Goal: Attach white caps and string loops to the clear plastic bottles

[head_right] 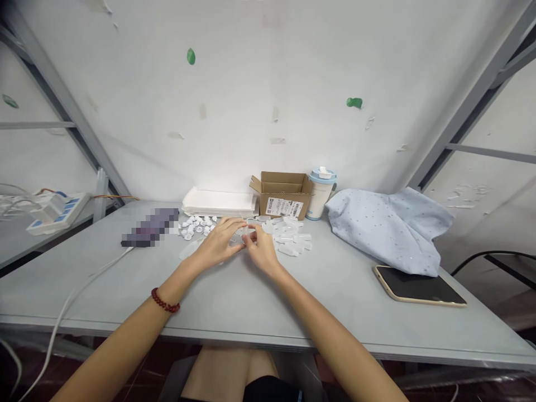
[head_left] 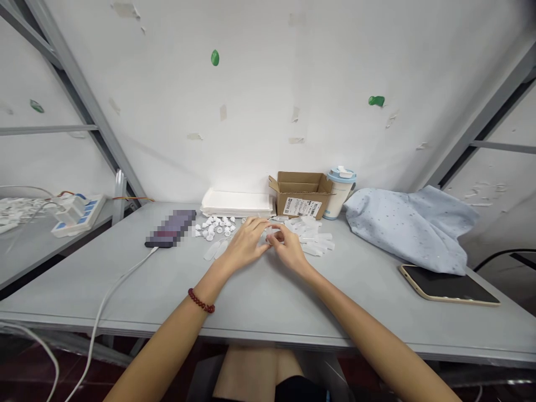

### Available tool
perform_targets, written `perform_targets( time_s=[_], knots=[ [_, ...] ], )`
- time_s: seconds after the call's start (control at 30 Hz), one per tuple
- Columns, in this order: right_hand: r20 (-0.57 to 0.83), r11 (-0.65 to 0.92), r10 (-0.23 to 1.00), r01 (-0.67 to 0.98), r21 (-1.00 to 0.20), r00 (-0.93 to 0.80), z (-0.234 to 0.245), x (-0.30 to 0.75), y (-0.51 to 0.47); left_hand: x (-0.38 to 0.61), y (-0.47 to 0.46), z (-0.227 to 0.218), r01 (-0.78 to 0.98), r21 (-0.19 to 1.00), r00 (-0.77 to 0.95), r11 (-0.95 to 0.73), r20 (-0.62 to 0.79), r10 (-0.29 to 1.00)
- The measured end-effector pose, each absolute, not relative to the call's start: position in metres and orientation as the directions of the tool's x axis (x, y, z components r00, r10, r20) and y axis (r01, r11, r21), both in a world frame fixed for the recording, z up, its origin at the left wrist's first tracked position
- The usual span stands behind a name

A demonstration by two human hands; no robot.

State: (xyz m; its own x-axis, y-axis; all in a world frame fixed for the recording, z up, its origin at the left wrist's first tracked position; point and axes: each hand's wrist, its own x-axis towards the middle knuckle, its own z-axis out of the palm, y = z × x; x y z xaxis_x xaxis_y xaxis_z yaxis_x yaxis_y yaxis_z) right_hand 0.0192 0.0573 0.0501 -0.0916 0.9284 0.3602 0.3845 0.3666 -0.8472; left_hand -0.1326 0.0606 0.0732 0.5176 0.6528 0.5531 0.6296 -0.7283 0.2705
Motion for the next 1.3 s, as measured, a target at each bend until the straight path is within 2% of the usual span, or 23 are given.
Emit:
perform_targets(
  time_s=[0.2, 0.4, 0.57, 0.73, 1.1, 1.3],
  knots=[
    [0.313, 0.332, 0.943, 0.41, -0.85, -0.116, 0.049, 0.017, 0.055, -0.133, 0.059, 0.077, 0.645, 0.265, 0.532, -0.717, 0.517, 0.671],
    [0.247, 0.324, 0.942, 0.43, -0.843, -0.226, 0.048, 0.015, 0.054, -0.146, 0.061, 0.08, 0.658, 0.413, 0.513, -0.629, 0.365, 0.777],
    [0.261, 0.392, 0.911, 0.471, -0.79, -0.321, 0.05, 0.016, 0.053, -0.158, 0.06, 0.085, 0.677, 0.499, 0.5, -0.541, 0.226, 0.836],
    [0.254, 0.448, 0.883, 0.543, -0.71, -0.395, 0.049, 0.017, 0.052, -0.164, 0.06, 0.087, 0.725, 0.493, 0.497, -0.482, 0.111, 0.861],
    [0.208, 0.492, 0.846, 0.565, -0.662, -0.491, 0.056, 0.018, 0.047, -0.174, 0.065, 0.08, 0.702, 0.504, 0.553, -0.504, 0.061, 0.831],
    [0.194, 0.484, 0.845, 0.559, -0.673, -0.498, 0.054, 0.019, 0.048, -0.181, 0.065, 0.092, 0.788, 0.457, 0.511, -0.412, -0.115, 0.852]
  ],
)
